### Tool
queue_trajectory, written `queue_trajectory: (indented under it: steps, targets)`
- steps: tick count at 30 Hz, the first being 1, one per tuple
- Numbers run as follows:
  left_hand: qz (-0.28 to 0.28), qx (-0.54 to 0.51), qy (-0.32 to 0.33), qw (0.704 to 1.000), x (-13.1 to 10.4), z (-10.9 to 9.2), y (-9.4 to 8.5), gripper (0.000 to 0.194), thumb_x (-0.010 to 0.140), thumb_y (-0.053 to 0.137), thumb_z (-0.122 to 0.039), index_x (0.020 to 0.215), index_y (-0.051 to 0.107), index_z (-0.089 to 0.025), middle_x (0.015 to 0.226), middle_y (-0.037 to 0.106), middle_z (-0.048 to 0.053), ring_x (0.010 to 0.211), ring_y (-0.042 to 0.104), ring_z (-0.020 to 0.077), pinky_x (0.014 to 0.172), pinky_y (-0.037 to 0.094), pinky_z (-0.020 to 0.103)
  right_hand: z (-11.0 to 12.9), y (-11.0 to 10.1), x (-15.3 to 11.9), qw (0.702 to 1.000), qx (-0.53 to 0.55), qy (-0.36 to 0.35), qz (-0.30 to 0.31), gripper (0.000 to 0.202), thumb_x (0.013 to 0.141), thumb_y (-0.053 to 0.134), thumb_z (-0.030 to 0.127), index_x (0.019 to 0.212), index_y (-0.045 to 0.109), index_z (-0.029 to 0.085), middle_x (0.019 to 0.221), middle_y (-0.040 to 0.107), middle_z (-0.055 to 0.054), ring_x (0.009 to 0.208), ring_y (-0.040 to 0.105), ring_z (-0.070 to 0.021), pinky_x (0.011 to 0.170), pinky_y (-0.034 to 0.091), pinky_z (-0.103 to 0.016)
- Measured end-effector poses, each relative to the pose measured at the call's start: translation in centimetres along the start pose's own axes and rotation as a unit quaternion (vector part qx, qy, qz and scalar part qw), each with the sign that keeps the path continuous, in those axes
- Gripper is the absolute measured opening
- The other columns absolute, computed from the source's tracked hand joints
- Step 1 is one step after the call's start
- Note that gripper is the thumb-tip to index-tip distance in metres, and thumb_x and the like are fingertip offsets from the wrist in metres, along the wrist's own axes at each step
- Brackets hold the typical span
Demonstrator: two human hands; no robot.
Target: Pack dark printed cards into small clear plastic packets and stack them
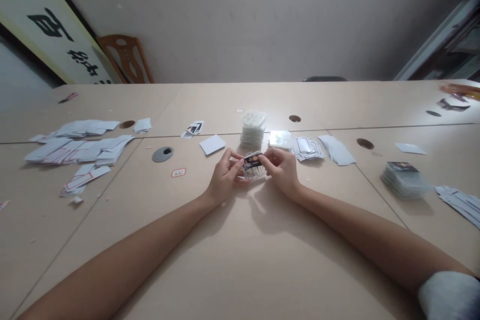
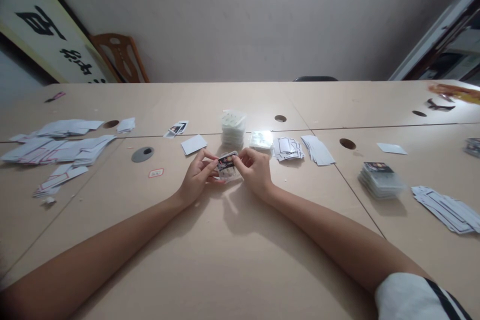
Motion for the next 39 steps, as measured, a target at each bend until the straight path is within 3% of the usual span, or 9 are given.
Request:
queue_trajectory:
  steps: [6,25,31,35,39]
  targets:
    - [0.009,-0.012,-0.007,1.0,0.0,-0.1,0.2,0.034,0.082,0.068,-0.044,0.091,0.046,-0.019,0.079,0.066,0.0,0.064,0.069,0.0147,0.055,0.062,0.028,-0.6,0.1,0.3,0.999,0.017,0.045,0.005,0.027,0.084,0.064,0.034,0.063,0.06,0.018,0.051,0.054,0.002,0.046,0.048,-0.0106,0.045,0.037,-0.023]
    - [0.017,0.0,-0.004,1.0,0.0,-0.1,0.1,0.039,0.081,0.069,-0.048,0.094,0.045,-0.02,0.083,0.069,0.002,0.069,0.07,0.0165,0.055,0.06,0.027,-0.5,0.1,0.4,0.999,0.019,0.035,0.003,0.027,0.085,0.062,0.033,0.063,0.056,0.019,0.055,0.054,0.002,0.047,0.05,-0.0107,0.045,0.039,-0.024]
    - [0.019,0.079,0.036,0.996,0.2,0.0,-0.2,0.053,0.069,0.083,-0.033,0.1,0.042,-0.021,0.092,0.073,0.005,0.068,0.071,0.0171,0.056,0.054,0.023,-0.4,0.4,0.0,0.998,0.047,0.041,0.033,0.025,0.084,0.065,0.035,0.067,0.056,0.019,0.059,0.059,0.002,0.046,0.055,-0.0106,0.042,0.04,-0.022]
    - [0.004,0.095,0.031,0.995,0.2,0.1,-0.3,0.049,0.071,0.08,-0.031,0.098,0.041,-0.022,0.088,0.072,0.004,0.064,0.071,0.0173,0.052,0.052,0.021,0.1,0.5,-0.2,0.999,0.005,0.007,0.041,0.021,0.083,0.066,0.03,0.067,0.058,0.018,0.058,0.059,0.001,0.049,0.054,-0.0104,0.045,0.041,-0.023]
    - [-0.015,0.111,0.024,0.993,0.1,0.0,-0.4,0.047,0.071,0.079,-0.033,0.097,0.041,-0.022,0.088,0.072,0.004,0.063,0.071,0.0189,0.048,0.051,0.021,0.9,0.8,-0.5,0.996,-0.027,-0.071,0.044,0.018,0.084,0.062,0.022,0.067,0.058,0.019,0.068,0.058,0.0,0.059,0.057,-0.0113,0.052,0.051,-0.024]
Point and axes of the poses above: each hand's wrist, its own x-axis towards the middle knuckle, its own y-axis out of the palm, z = x × y, the point moved 3 cm from there along x, towards the middle knuckle
